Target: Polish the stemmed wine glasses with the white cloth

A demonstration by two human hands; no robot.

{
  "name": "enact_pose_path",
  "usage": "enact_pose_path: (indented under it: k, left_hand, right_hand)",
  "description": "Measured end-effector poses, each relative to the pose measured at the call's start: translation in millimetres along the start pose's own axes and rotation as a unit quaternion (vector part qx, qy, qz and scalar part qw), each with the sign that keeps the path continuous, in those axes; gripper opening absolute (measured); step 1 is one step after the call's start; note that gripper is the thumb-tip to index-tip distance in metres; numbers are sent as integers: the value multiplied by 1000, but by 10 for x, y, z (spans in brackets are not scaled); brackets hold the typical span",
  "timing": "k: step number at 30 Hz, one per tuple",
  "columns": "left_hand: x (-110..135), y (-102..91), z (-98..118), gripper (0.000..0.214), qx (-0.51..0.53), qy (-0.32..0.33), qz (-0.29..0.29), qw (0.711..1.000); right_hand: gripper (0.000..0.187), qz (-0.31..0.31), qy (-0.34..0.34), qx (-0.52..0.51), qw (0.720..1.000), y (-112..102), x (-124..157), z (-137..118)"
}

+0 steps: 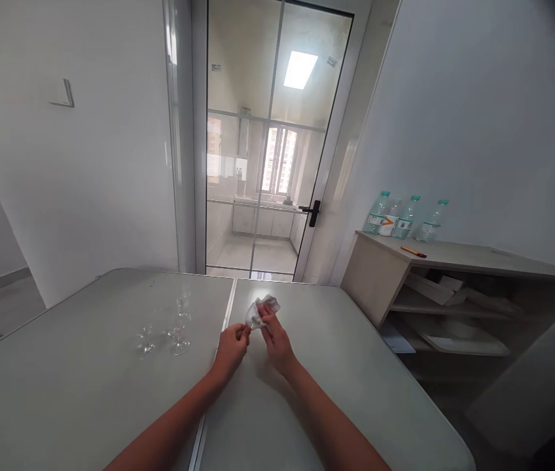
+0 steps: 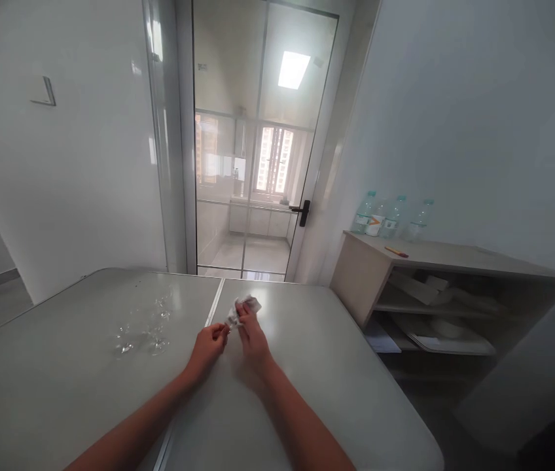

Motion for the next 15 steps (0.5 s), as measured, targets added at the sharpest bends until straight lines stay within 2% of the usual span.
enact_pose_path:
  k: [2, 4, 8, 12, 15]
  left_hand:
    - [56, 7, 25, 33, -64, 21, -1, 998]
    - [123, 39, 50, 24, -120, 44, -13, 992]
    - [237, 104, 92, 12, -187, 108, -73, 974]
    - [293, 99, 128, 15, -209, 167, -114, 957]
    - [312, 79, 191, 19, -152, 216, -99, 959]
  right_hand:
    - [16, -112, -60, 95, 987, 22, -37, -88]
    - [14, -138, -39, 108, 984, -3, -71, -90]
    - [10, -70, 82, 14, 994, -195, -98, 59]
    - [19, -26, 110, -57, 992, -479, -84, 144]
    - [21, 5, 117, -106, 987, -564, -77, 145]
Point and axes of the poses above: each hand's wrist, its own x-axis away from the middle knuckle, its own y-axis out of the palm, z = x × y, the point moved 3 cm from there along -x, towards the middle knuckle, and after that the axes turned 8 degrees about -y, right-handed, at the moved point
